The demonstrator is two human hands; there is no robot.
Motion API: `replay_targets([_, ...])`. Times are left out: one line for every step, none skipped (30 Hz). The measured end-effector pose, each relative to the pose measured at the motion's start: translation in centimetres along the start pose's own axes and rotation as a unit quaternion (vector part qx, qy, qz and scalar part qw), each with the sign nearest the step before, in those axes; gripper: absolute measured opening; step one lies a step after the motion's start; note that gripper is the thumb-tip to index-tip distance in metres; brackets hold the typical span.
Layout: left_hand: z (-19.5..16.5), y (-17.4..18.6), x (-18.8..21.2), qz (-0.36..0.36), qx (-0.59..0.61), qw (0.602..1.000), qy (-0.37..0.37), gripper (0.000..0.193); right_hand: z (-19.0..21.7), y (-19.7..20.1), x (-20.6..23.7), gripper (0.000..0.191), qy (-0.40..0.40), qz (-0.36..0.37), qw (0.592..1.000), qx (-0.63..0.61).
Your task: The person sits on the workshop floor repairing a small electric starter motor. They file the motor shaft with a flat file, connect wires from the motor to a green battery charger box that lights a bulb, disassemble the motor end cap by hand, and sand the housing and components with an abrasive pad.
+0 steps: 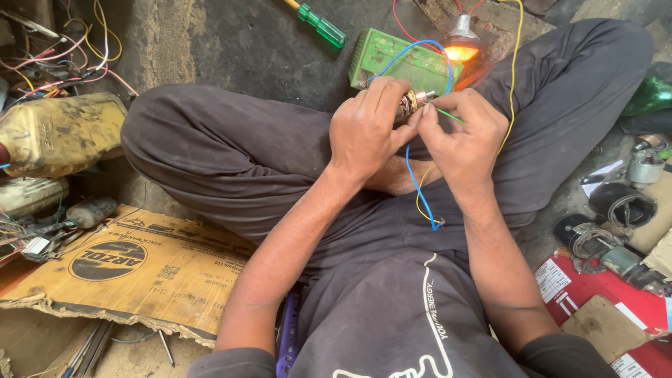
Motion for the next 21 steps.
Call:
replay_targets([-0.1,-0.2,0.1,0.002,-0.002,1.0,0.0,0.033,0.0,0.2,0.1,0.008,0.002,-0.001,1.0,-0.003])
replay_targets([-0.2,-0.3,0.3,0.004,-0.003,1.0,-0.001,0.033,0.0,0.3,0.3,0.008,0.002,0.001,1.0,0.001])
replay_targets([-0.3,-0.4,0.5,0.003,-0.004,1.0,-0.001,0.033,0.0,0.4,0.4,0.008,0.002,0.002,1.0,0.004])
replay_targets([-0.4,-0.5,0.6,0.003,-0.004,1.0,-0.001,0.033,-0.1,0.6,0.6,0.008,0.002,0.003,1.0,0.007])
replay_targets([-0.5,-0.5,0.8,0.003,-0.005,1.0,-0.001,0.033,0.0,0.7,0.7,0.008,0.003,0.005,1.0,0.012])
replay_targets([-0.5,-0.6,0.9,0.002,-0.005,1.0,-0.002,0.033,0.0,0.7,0.8,0.008,0.005,0.007,1.0,0.016])
replay_targets([-0.6,-0.6,1.0,0.002,-0.005,1.0,-0.002,0.033,0.0,0.7,0.9,0.008,0.006,0.009,1.0,0.02])
replay_targets([-0.6,-0.6,1.0,0.002,-0.005,1.0,-0.003,0.034,-0.1,0.7,0.9,0.008,0.007,0.01,1.0,0.025])
replay_targets([-0.5,-0.6,1.0,0.001,-0.006,1.0,-0.003,0.034,-0.1,0.7,0.9,0.009,0.008,0.011,0.999,0.03])
replay_targets([-0.5,-0.6,1.0,-0.001,-0.007,1.0,-0.003,0.034,-0.1,0.6,0.9,0.009,0.009,0.012,0.999,0.035])
replay_targets([-0.5,-0.7,1.0,-0.002,-0.009,1.0,-0.004,0.034,-0.2,0.7,0.9,0.008,0.011,0.006,0.999,0.03])
replay_targets([-0.4,-0.6,1.0,-0.003,-0.009,1.0,-0.004,0.034,-0.1,0.7,0.9,0.008,0.013,0.001,1.0,0.025])
replay_targets([-0.3,-0.6,0.9,-0.004,-0.009,1.0,-0.004,0.034,-0.1,0.8,0.8,0.007,0.016,-0.005,1.0,0.02])
replay_targets([-0.3,-0.5,0.9,-0.005,-0.009,1.0,-0.004,0.034,-0.1,0.9,0.8,0.006,0.016,-0.011,1.0,0.021])
replay_targets([-0.4,-0.5,0.9,-0.004,-0.012,1.0,-0.013,0.035,-0.1,1.1,0.7,0.005,0.016,-0.017,0.999,0.021])
replay_targets([-0.5,-0.4,0.9,-0.003,-0.016,1.0,-0.021,0.036,0.0,1.1,0.7,0.005,0.017,-0.023,0.999,0.021])
replay_targets([-0.5,-0.2,0.9,-0.002,-0.02,0.999,-0.03,0.038,-0.2,1.3,0.6,0.006,0.007,-0.034,0.999,0.013])
replay_targets([-0.7,0.0,0.7,-0.011,-0.029,0.999,-0.043,0.038,-0.4,1.4,0.4,0.007,-0.003,-0.044,0.999,0.006])
replay_targets([-0.8,0.3,0.6,-0.019,-0.039,0.997,-0.056,0.039,-0.6,1.6,0.1,0.008,-0.014,-0.054,0.998,-0.002])
replay_targets([-0.8,0.6,0.3,-0.028,-0.049,0.996,-0.07,0.04,-0.8,1.4,-0.2,0.01,-0.019,-0.05,0.998,-0.016])
replay_targets([-0.8,0.7,-0.1,-0.028,-0.054,0.995,-0.079,0.04,-1.0,1.2,-0.6,0.011,-0.024,-0.047,0.998,-0.03])
Point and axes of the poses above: each hand's wrist, its own x-axis away from the middle knuckle, its own y-axis out of the back of the hand, z = x × y, the point moved 10 cm from there along -x, towards the middle knuckle, and after that the axes turned 14 degrees about y, right-handed, at the moved point
